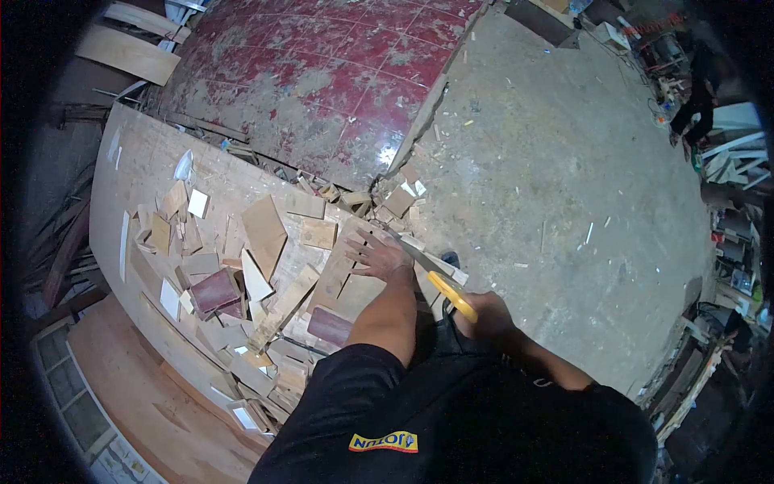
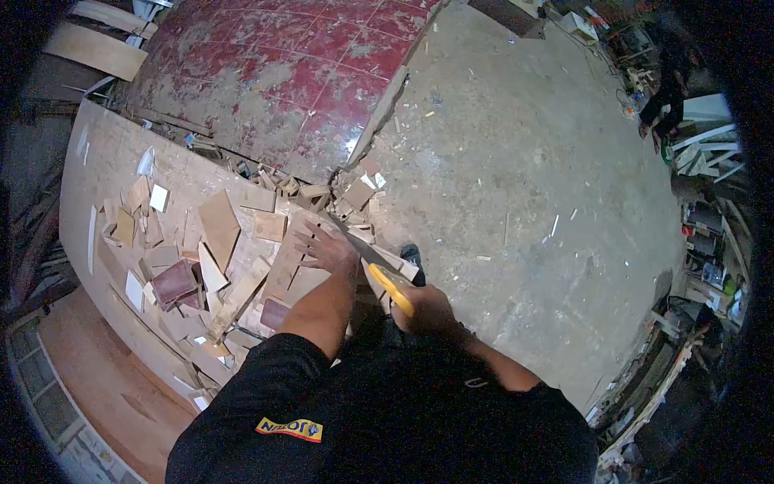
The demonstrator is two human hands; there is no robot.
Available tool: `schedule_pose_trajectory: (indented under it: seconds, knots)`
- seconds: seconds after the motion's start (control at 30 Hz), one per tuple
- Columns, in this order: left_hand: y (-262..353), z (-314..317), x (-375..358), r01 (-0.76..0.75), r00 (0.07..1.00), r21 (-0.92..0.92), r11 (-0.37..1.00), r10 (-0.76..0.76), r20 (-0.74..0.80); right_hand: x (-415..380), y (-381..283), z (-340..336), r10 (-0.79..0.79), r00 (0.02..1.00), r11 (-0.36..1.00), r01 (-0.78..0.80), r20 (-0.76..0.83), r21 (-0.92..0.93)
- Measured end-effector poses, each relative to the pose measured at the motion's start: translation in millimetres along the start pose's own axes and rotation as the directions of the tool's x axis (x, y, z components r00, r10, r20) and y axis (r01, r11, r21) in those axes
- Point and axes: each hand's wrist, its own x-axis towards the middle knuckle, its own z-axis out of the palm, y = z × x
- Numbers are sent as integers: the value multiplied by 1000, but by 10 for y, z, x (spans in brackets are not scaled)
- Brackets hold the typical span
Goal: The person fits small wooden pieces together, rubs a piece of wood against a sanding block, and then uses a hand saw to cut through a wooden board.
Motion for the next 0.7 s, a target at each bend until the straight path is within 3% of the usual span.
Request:
schedule_pose_trajectory:
  seconds: [0.1,0.17,0.27,0.33,0.4,0.47,0.57,0.7]
  knots:
    - [-9,29,12,2,1000,-7,1000,-2,2,170,102,82,42,999,998,-43,20,36]
    - [-33,105,26,-3,1000,-11,1000,3,-17,565,204,361,185,980,981,-190,79,51]
    - [-61,148,33,-8,999,-23,1000,7,-46,678,100,388,126,992,990,-127,16,55]
    - [-20,44,24,6,1000,-74,997,-4,30,437,60,255,131,991,990,-131,-5,50]
    - [-8,25,9,-1,1000,-33,999,1,8,108,44,56,138,990,990,-137,-15,45]
    - [-13,-8,-16,0,1000,7,1000,0,-11,-153,75,-132,164,978,986,-167,132,17]
    - [18,-80,-15,5,1000,-25,1000,-4,22,0,306,160,44,999,999,-45,29,13]
    - [-21,62,32,-9,1000,-75,997,8,-17,626,325,435,58,998,998,-58,24,11]
